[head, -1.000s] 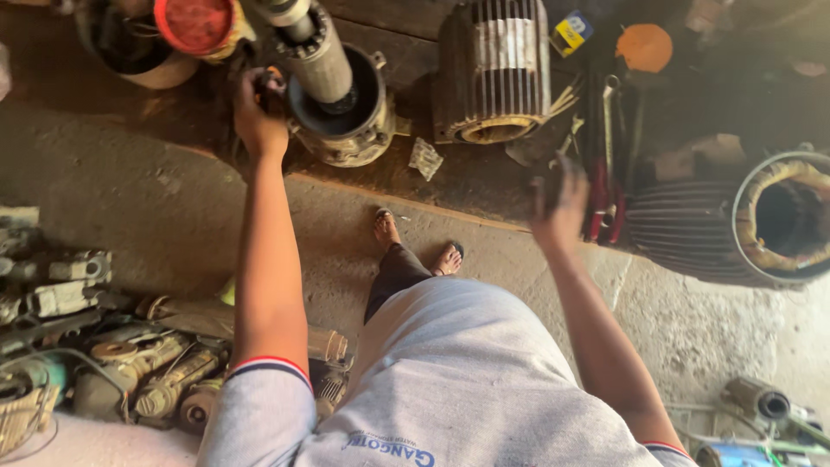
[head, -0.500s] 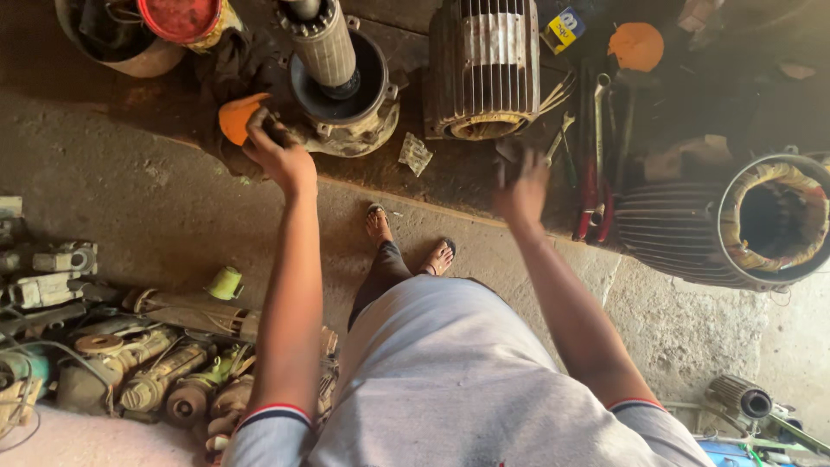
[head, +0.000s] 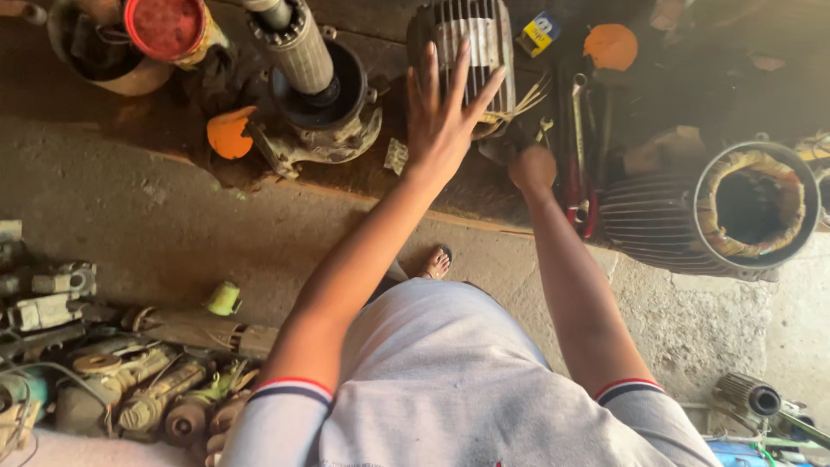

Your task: The person cleans a motor shaft with a rag, applies lubricant, and then attaches the motor housing to the shaft. They use a screwdriver to tighten the housing and then place the assembled motor on the workbench.

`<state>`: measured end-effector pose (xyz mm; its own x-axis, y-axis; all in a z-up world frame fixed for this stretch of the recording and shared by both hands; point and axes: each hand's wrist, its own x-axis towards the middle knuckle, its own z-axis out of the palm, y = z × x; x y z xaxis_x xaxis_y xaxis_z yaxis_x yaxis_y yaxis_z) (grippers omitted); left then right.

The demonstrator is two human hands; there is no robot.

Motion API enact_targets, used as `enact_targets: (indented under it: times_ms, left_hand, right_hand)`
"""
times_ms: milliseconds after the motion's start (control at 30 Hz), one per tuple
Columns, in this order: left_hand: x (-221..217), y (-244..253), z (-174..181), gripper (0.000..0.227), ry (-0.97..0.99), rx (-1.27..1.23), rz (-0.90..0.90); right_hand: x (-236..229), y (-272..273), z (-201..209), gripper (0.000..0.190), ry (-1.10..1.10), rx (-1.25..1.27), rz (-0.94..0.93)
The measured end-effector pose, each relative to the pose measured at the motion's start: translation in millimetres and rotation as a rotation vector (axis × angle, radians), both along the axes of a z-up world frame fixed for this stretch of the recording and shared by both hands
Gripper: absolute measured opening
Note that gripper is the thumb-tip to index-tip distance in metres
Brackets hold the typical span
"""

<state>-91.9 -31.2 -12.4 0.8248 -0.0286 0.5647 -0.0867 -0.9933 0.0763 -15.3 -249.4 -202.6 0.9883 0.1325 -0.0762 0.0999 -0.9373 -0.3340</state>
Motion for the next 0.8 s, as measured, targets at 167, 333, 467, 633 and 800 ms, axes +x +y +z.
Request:
enact_targets:
  times_ms: [167, 333, 467, 633, 800]
  left_hand:
    - [39.5, -7.5, -18.8, 0.08, 0.147, 0.057, -0.029]
    - [59.9, 5.1, -29.6, 0.075, 0.268, 0.171, -0.077]
    - [79.9, 11.9, -26.5, 0.077, 0.341, 0.165, -0.056]
    - [75.9, 4.8, -14.5, 0.072, 0.416, 0.158, -0.037]
    - [41.7, -1.1, -1.9, 0.081, 0.273, 0.213, -0.006]
  right_hand:
    - [-8.5, -5.0, 7.3, 0.04, -0.009, -0.031, 0.013]
    - [-11.6, -19.7, 35.7, 0.036, 0.012, 0.107, 0.037]
    - [-0.2, -51.7, 72.4, 0.039, 0.179, 0.333, -0.249]
    - [23.8, -60.2, 112.0, 0.033, 0.241, 1.191, -0.514]
    - [-5.6, -37.7, 110.6, 0.03, 0.311, 1.433, -0.471]
